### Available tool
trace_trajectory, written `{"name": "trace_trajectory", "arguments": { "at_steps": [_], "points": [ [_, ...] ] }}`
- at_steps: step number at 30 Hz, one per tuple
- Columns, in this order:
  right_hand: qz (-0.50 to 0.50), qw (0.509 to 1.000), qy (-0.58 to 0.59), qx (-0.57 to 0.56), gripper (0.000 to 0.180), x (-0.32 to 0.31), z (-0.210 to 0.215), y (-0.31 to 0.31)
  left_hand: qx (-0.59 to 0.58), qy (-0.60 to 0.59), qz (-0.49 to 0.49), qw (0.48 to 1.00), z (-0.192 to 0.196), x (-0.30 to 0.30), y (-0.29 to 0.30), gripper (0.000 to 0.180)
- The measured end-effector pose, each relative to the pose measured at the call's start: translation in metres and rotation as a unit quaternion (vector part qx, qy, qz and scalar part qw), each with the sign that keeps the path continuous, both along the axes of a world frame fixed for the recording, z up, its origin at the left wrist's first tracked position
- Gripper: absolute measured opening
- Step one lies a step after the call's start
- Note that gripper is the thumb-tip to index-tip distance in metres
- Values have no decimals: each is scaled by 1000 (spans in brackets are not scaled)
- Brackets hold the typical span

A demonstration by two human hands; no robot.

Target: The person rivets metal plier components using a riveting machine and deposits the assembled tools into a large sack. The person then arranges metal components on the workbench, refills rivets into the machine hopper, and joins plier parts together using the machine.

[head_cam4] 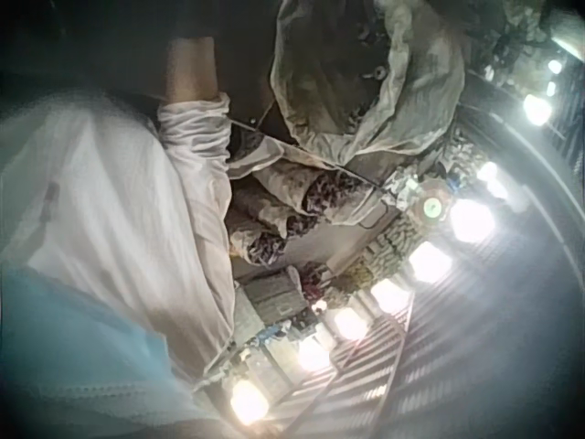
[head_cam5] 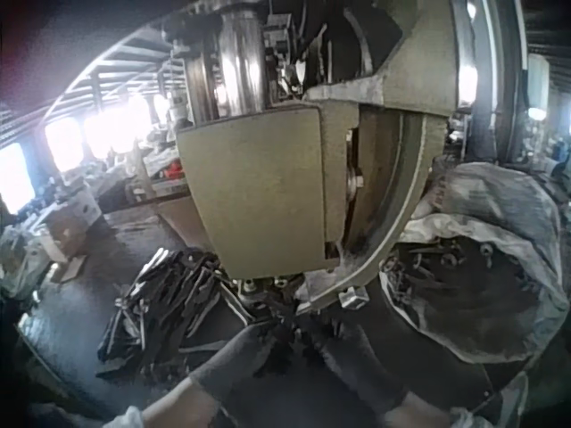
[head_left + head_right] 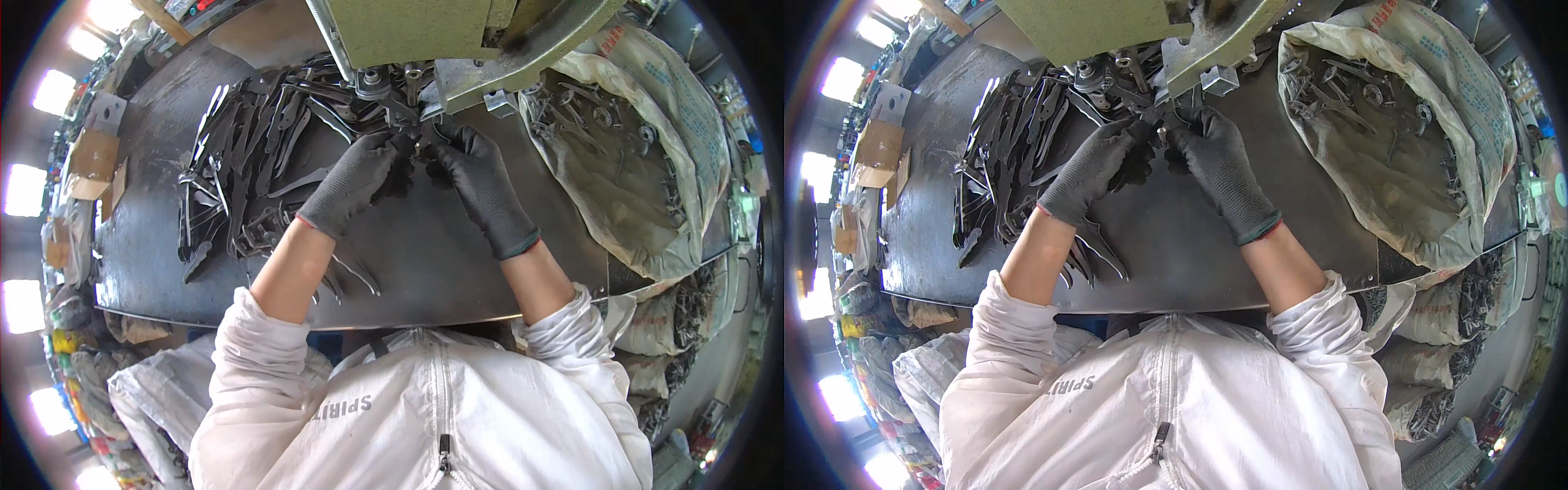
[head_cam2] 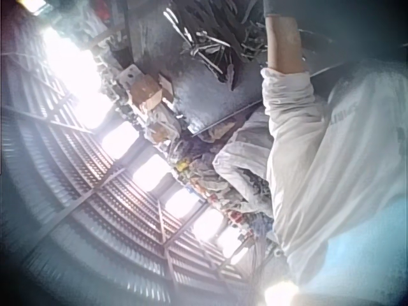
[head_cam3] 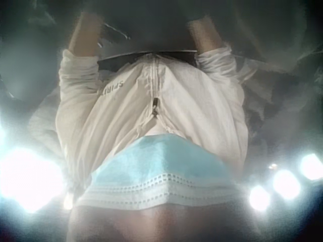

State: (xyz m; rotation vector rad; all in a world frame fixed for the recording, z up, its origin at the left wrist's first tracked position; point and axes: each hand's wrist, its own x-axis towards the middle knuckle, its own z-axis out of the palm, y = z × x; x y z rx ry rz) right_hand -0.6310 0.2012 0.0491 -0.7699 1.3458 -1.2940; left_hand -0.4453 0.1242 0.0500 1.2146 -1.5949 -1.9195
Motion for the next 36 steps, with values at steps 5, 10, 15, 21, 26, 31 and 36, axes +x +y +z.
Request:
{"name": "trace_trajectory", "arguments": {
  "at_steps": [5,10,15,21,26,31,36],
  "points": [
    [28,999,25,-32,20,0,-4,-6,-21,27,9,999,3,3,1,32],
    [53,998,23,8,23,1,-24,-10,38,-12,10,999,-12,7,0,30],
    [46,998,42,28,29,-9,-33,-5,-404,-314,-25,859,3,60,-24,26],
    [25,999,-16,14,30,-1,-36,-9,-442,-478,-121,749,-18,125,-38,24],
    [15,1000,-26,-2,27,9,-6,-2,-453,-410,-95,786,-43,132,-49,33],
    [64,998,-3,29,27,7,-1,9,-211,-11,103,972,-38,132,-51,23],
    [56,998,18,34,29,0,-24,13,-247,-113,47,961,20,104,-9,30]
  ]
}}
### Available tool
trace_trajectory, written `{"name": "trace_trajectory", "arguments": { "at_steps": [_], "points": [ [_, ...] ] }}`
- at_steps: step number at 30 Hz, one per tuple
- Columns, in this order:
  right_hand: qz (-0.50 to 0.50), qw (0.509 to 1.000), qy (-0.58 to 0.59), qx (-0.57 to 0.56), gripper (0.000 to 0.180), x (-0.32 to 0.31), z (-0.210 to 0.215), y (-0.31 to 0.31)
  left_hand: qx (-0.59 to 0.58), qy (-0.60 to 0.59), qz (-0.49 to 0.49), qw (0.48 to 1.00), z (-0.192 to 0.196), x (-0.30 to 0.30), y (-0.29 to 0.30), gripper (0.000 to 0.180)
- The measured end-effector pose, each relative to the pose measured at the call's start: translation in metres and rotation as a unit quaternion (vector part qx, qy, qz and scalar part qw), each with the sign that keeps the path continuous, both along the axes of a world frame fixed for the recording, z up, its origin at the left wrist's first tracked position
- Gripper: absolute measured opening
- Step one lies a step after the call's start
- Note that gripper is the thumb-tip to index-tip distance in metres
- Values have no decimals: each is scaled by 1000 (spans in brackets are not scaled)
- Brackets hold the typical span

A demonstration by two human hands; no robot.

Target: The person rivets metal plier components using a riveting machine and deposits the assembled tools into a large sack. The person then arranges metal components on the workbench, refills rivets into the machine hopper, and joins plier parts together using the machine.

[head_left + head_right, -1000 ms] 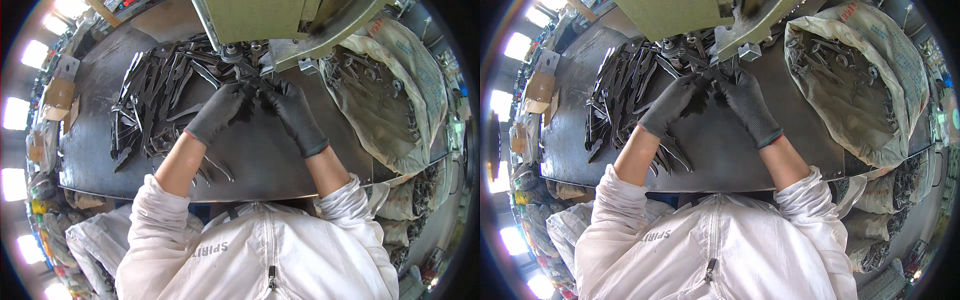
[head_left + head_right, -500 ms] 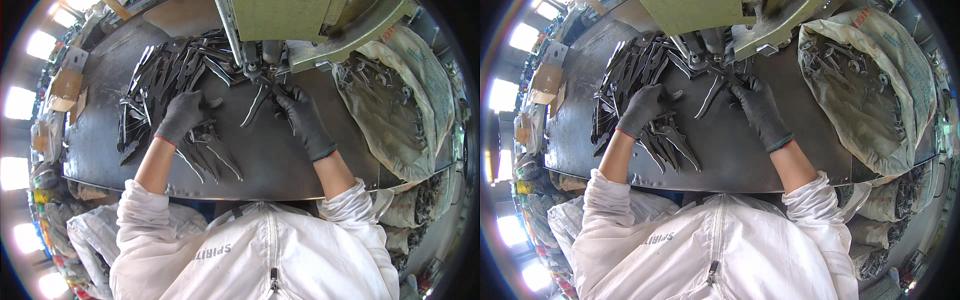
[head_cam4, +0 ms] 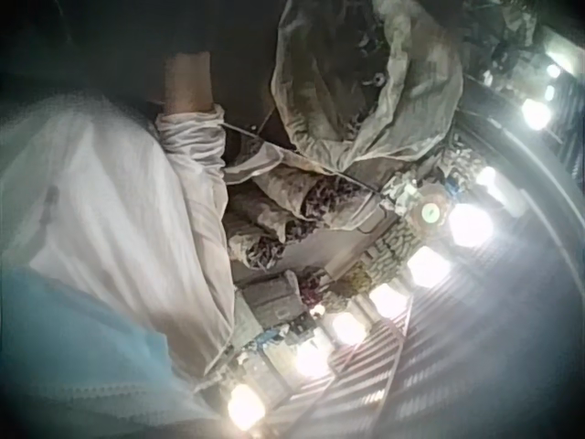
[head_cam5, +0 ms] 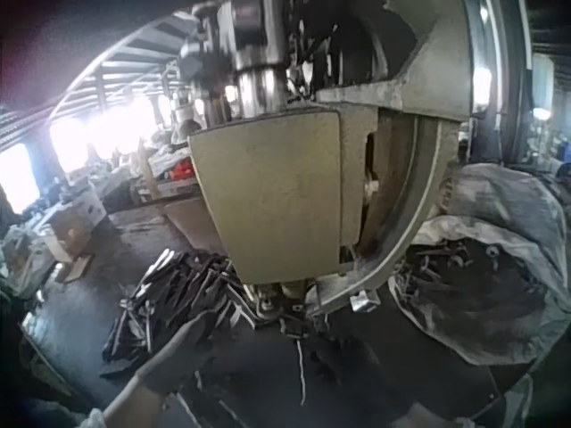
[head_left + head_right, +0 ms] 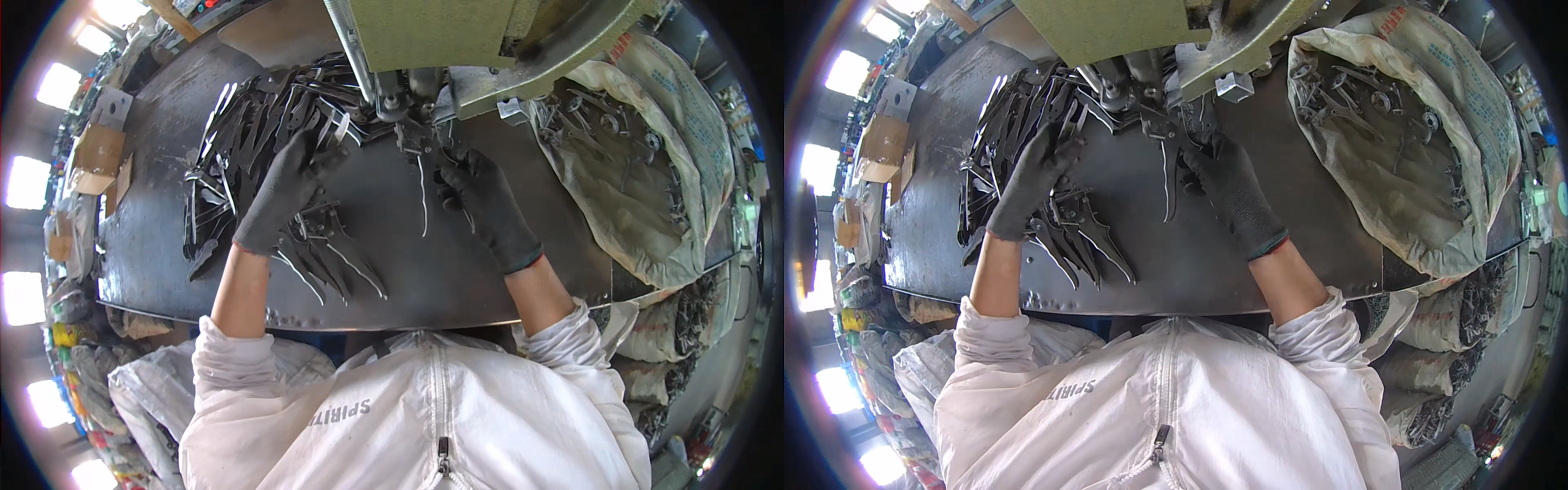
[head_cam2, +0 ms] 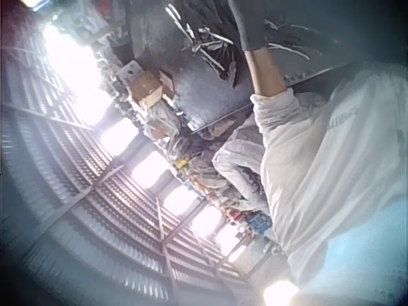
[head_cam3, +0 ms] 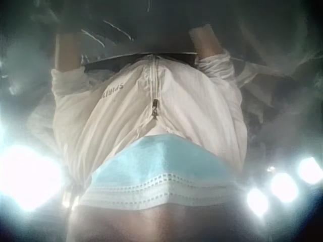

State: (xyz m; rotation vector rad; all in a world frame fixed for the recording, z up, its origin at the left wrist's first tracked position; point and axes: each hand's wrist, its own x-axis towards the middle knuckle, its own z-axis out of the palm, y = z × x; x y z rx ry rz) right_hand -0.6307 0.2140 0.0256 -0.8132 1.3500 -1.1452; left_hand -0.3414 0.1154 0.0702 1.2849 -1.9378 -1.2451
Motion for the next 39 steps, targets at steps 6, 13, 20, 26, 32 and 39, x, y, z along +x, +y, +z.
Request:
{"name": "trace_trajectory", "arguments": {
  "at_steps": [6,13,20,26,32,39],
  "points": [
    [11,995,-82,-51,26,-4,-17,-1,159,72,-67,982,44,-48,46,47],
    [-76,983,8,-168,14,4,5,8,156,194,-98,964,7,-113,57,44],
    [-135,627,743,-191,29,-240,0,-6,204,87,8,975,-46,-63,49,42],
    [-70,705,681,-186,27,-199,21,-15,122,135,43,982,-50,-62,40,41],
    [13,914,328,-239,25,-93,8,-27,134,151,-20,979,-19,-98,28,44],
    [-61,986,-146,-48,20,-23,27,-23,104,131,-78,983,-42,-90,16,44]
  ]
}}
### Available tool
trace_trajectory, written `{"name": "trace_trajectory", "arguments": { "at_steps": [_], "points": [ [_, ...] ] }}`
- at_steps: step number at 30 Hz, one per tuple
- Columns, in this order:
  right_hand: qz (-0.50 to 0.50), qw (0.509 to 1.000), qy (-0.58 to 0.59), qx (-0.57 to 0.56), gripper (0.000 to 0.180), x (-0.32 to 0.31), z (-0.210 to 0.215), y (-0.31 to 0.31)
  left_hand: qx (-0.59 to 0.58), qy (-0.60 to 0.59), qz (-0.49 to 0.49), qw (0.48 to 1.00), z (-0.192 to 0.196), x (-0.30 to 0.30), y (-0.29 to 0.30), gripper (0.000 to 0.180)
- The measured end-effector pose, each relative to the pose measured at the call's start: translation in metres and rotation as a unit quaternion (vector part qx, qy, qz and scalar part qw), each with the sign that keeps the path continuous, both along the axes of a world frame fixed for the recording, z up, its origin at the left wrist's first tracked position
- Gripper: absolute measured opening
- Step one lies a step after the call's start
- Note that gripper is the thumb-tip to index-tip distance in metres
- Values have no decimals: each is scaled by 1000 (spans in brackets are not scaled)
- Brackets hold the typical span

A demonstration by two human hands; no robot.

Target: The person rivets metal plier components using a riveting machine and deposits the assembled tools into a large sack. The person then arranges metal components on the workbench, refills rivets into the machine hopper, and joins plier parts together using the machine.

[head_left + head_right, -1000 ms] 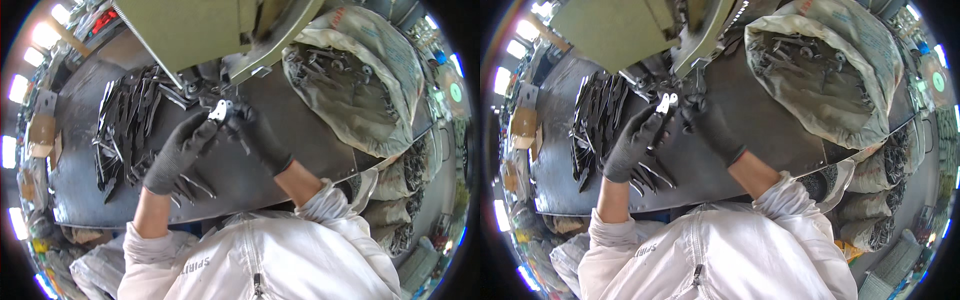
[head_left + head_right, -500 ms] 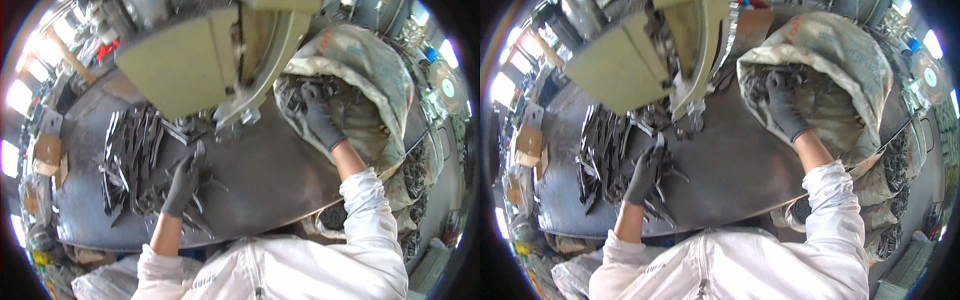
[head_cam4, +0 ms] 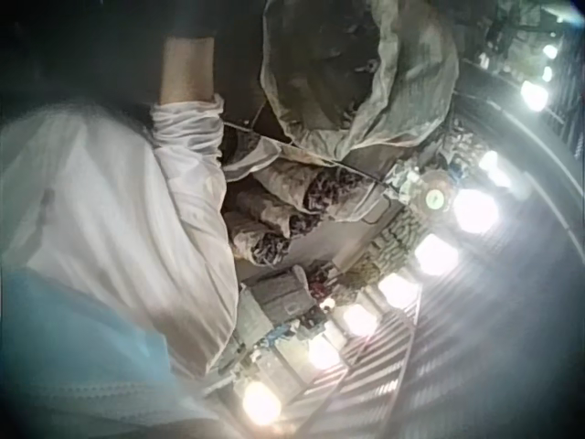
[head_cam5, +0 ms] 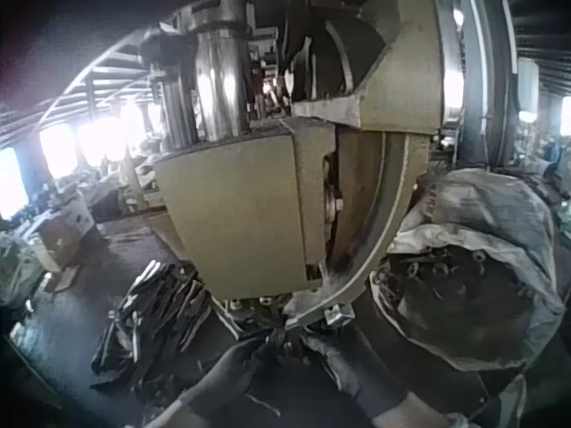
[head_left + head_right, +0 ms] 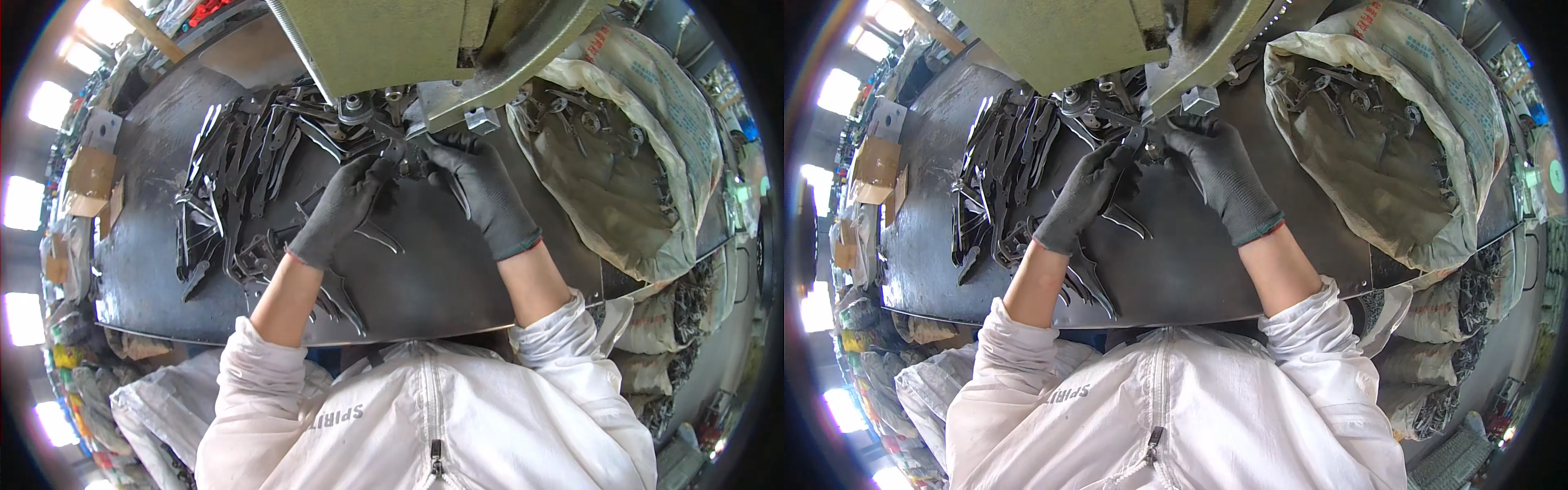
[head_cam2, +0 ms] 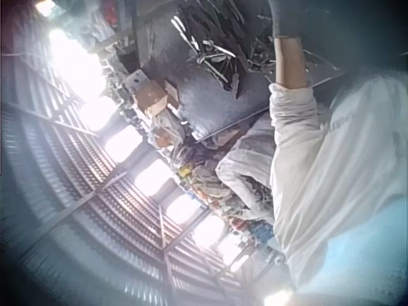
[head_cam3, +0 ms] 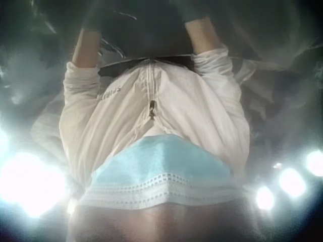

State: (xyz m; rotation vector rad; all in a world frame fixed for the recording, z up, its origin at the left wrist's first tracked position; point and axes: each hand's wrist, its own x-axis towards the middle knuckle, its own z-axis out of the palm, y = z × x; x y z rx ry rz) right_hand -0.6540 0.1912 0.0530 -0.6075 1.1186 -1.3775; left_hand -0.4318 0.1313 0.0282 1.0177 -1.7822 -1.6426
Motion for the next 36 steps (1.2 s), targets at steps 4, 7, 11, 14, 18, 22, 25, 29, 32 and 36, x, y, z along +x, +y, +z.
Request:
{"name": "trace_trajectory", "arguments": {
  "at_steps": [4,7,11,14,18,22,25,29,32,36],
  "points": [
    [38,992,116,-44,22,13,-1,-2,19,-2,-2,1000,6,-9,-8,40],
    [34,980,191,-31,28,16,-19,-5,77,-66,-2,995,3,-14,-12,34],
    [33,988,150,12,34,15,-33,-2,17,-139,39,989,4,-4,-16,31],
    [31,990,130,35,35,12,-37,-1,-357,-400,70,841,7,30,-48,35],
    [31,988,151,7,32,18,-35,-6,-319,-638,107,693,3,74,-93,31],
    [35,992,117,26,25,26,-19,-3,-383,-642,111,655,-17,104,-105,30],
    [36,993,106,21,26,21,0,8,-398,-560,116,717,-3,100,-89,34],
    [64,990,118,41,24,17,-4,12,-357,-474,157,789,15,106,-73,41],
    [58,985,149,63,21,25,-8,12,-341,-266,184,883,-9,146,-77,44],
    [35,986,146,76,18,16,-29,13,-30,-182,109,977,52,95,-17,39]
  ]
}}
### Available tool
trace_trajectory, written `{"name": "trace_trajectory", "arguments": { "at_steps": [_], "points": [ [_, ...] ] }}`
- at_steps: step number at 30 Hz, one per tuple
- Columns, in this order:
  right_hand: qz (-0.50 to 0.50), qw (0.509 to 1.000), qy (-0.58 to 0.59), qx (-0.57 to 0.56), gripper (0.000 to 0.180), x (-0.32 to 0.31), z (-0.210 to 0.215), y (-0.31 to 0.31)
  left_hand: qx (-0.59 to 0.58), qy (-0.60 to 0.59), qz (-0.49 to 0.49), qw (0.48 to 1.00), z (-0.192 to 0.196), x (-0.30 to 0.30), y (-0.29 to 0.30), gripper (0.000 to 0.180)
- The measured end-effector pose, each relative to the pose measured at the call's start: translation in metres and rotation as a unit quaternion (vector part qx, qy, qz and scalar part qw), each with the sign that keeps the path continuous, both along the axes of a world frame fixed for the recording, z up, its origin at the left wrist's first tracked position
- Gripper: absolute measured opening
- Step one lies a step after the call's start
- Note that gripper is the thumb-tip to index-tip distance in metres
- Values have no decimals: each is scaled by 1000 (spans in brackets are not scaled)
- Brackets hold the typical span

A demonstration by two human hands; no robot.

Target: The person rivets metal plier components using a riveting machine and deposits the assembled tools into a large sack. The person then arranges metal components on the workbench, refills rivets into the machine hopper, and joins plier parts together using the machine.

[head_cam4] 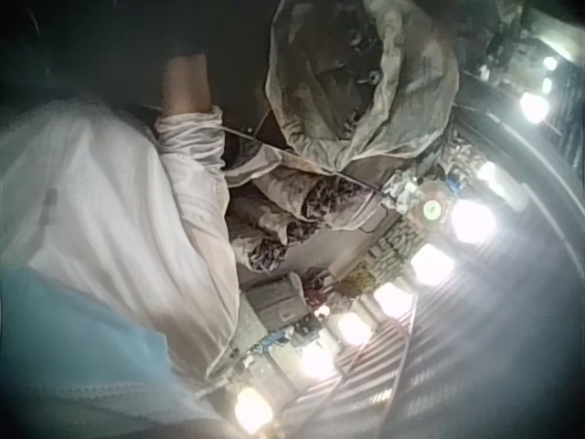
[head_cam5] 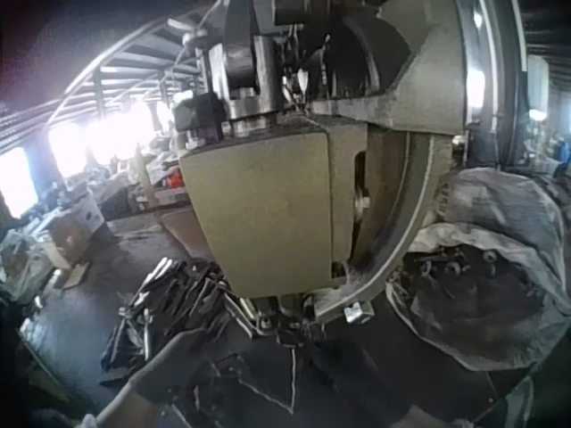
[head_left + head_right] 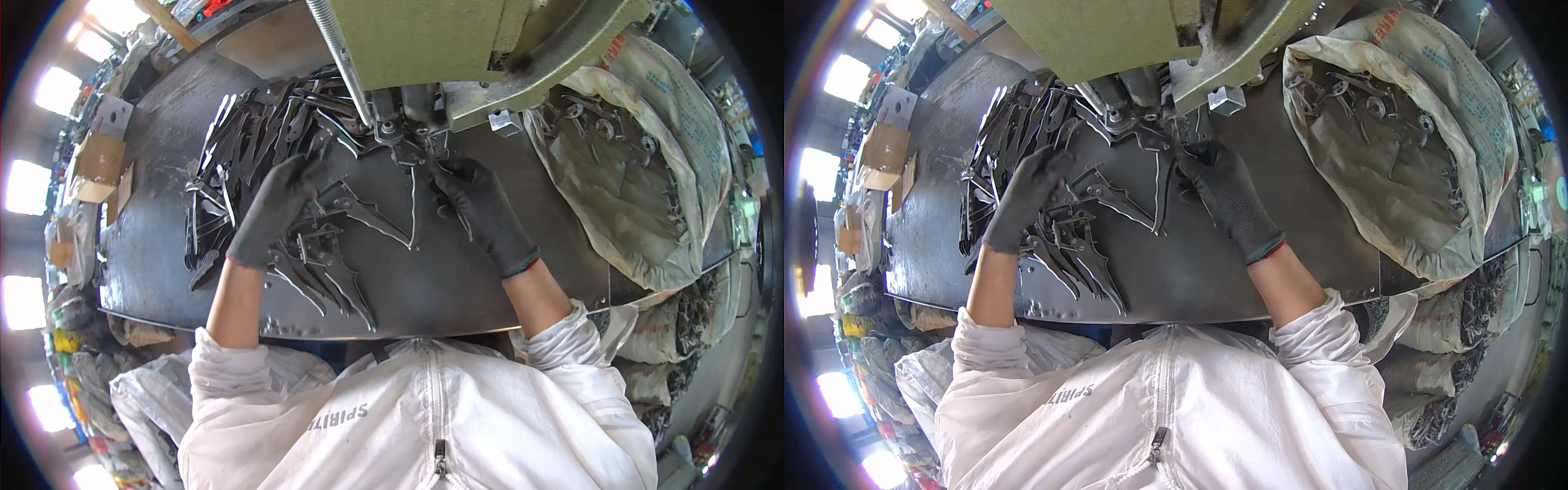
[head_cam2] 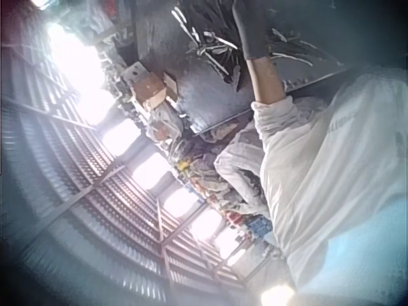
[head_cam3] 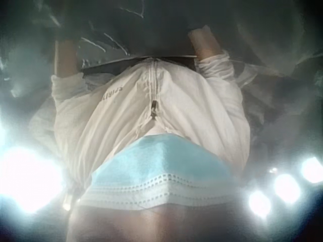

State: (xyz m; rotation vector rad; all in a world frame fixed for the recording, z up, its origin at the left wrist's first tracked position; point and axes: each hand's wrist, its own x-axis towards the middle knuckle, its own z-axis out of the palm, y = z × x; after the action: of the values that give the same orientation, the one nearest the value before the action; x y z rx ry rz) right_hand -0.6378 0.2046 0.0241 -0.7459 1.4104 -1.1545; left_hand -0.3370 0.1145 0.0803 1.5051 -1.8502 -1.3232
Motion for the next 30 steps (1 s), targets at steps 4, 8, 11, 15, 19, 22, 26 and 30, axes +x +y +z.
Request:
{"name": "trace_trajectory", "arguments": {
  "at_steps": [4,8,11,15,19,22,26,30],
  "points": [
    [18,997,-56,-52,15,0,6,7,51,158,-137,977,12,-37,34,33],
    [-15,983,-131,-124,17,7,-23,4,92,237,-225,941,26,-103,60,34],
    [21,926,199,-320,23,-16,-14,8,94,319,-157,930,9,-141,72,29],
    [-162,768,595,-176,34,-181,11,-3,3,90,-107,990,-59,-89,47,23],
    [-288,563,770,78,46,-411,-64,66,-23,-37,-97,994,-52,-77,36,21],
    [-244,714,656,-2,41,-382,-53,46,-52,-53,-82,994,-62,-67,26,26],
    [-210,868,414,-177,30,-166,20,47,109,165,2,980,-39,-86,32,41],
    [-105,988,45,-105,26,-51,46,26,89,207,-83,971,-31,-98,29,48]
  ]
}}
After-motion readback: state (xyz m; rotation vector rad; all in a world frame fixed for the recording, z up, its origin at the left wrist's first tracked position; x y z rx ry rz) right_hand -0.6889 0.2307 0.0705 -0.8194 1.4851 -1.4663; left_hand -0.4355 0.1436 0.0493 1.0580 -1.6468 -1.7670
